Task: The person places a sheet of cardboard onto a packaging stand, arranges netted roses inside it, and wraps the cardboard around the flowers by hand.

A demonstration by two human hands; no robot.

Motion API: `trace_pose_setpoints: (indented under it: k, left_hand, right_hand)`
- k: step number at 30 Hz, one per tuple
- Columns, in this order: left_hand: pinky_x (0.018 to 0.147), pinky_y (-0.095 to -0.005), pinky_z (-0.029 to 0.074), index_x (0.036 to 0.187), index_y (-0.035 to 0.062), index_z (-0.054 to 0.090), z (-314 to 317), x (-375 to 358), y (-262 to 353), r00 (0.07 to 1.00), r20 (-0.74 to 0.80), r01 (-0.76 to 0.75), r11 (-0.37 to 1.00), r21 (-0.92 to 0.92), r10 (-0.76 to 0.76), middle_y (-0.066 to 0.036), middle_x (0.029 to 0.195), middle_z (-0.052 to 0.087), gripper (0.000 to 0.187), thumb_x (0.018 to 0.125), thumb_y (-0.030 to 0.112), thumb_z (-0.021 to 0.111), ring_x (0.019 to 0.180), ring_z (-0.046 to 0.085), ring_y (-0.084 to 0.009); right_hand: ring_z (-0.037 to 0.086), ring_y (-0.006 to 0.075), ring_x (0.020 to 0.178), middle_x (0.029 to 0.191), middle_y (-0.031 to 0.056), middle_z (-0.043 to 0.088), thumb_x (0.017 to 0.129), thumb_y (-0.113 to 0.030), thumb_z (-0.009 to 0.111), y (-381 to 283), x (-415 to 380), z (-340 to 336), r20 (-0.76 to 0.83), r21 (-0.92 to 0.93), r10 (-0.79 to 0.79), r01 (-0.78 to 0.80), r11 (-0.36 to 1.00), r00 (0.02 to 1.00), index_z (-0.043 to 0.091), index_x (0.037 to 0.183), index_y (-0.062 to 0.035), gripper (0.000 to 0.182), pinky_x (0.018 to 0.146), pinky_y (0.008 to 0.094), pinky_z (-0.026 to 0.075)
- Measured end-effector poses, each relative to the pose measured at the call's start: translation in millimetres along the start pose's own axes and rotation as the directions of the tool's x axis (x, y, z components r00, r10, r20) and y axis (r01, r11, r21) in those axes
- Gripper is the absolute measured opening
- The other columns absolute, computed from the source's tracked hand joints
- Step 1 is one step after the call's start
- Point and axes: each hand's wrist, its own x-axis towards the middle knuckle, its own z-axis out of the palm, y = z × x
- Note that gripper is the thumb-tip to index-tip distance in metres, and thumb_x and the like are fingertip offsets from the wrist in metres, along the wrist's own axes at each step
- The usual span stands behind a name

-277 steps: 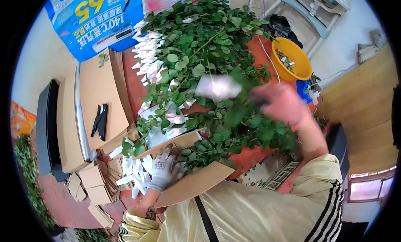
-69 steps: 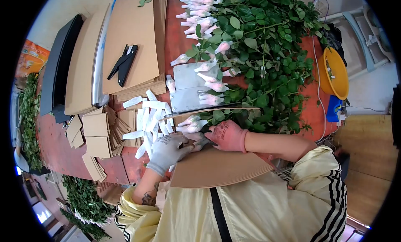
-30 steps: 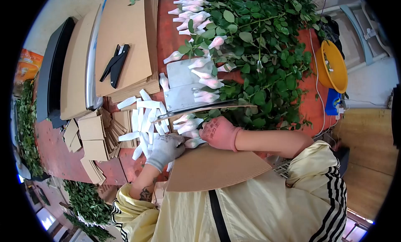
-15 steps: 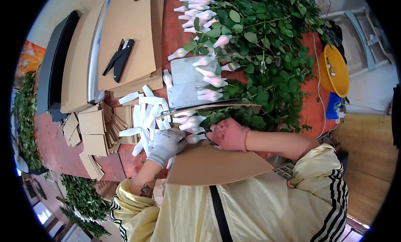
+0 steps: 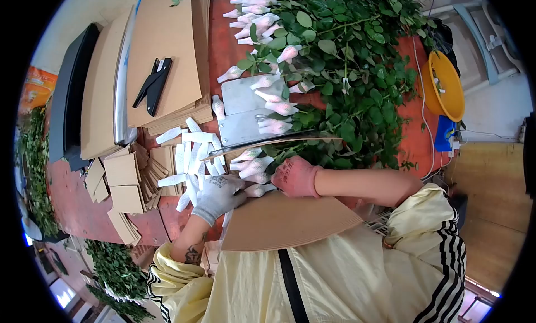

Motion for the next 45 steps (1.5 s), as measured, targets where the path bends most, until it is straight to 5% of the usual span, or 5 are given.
trace_pose_setpoints:
  k: [16,22,33,38,45]
  left_hand:
    - [0.063,-0.0387,0.047,0.077,0.0071,0.066,-18.9,-23.5,-20.9,0.995,0.072,0.058,0.994,0.096,-0.065,-0.012,0.075,0.062,0.013,0.068,0.016,0.062,0.07,0.06,-0.0301]
    - [0.068,-0.0375,0.049,0.087,0.0093,0.066,-61.5,-53.6,-18.0,0.889,-0.074,0.458,0.883,0.103,-0.452,-0.012,0.082,0.065,0.02,0.071,0.021,0.062,0.074,0.063,-0.0283]
    - [0.077,-0.0366,0.048,0.107,0.0224,0.068,-30.2,1.2,25.3,0.979,0.192,-0.049,0.995,-0.089,0.066,-0.007,0.097,0.067,0.029,0.083,0.035,0.057,0.084,0.063,-0.0275]
    - [0.075,-0.037,0.049,0.11,0.0198,0.067,-27.9,-1.3,20.2,0.989,0.132,-0.056,0.998,-0.034,0.06,-0.013,0.092,0.067,0.031,0.084,0.034,0.057,0.081,0.064,-0.0296]
    - [0.073,-0.0366,0.049,0.108,0.0267,0.068,-24.4,-7.5,20.7,0.958,0.25,0.135,0.991,0.025,-0.137,-0.011,0.085,0.067,0.03,0.083,0.038,0.055,0.078,0.064,-0.0264]
  right_hand:
    - [0.064,0.0234,0.08,0.083,0.0056,0.066,0.077,-0.018,0.054,0.0,4.3,0.1,-0.038,-0.017,0.008,-0.008,1.0,0.999,0.064,0.081,-0.0114,0.012,0.063,0.0384,0.047]
    - [0.063,0.0231,0.076,0.079,0.005,0.063,0.079,-0.016,0.05,1.0,6.9,5.8,-0.019,-0.083,-0.045,0.043,0.996,0.999,0.06,0.078,-0.0107,0.011,0.061,0.0374,0.046]
    - [0.063,0.0227,0.075,0.078,0.005,0.062,0.079,-0.019,0.052,0.3,3.0,3.0,-0.096,-0.129,-0.116,0.104,0.986,0.989,0.059,0.081,-0.0106,0.012,0.06,0.0365,0.046]
    - [0.063,0.0245,0.077,0.087,0.0082,0.058,0.076,-0.034,0.06,3.9,-8.7,-0.6,-0.262,0.105,0.009,0.019,0.994,0.965,0.057,0.09,-0.0095,0.028,0.062,0.0398,0.047]
    - [0.063,0.0255,0.076,0.09,0.009,0.057,0.077,-0.037,0.062,-1.1,-5.6,-10.6,-0.309,0.003,0.029,-0.029,1.0,0.951,0.053,0.098,-0.0086,0.037,0.062,0.0409,0.047]
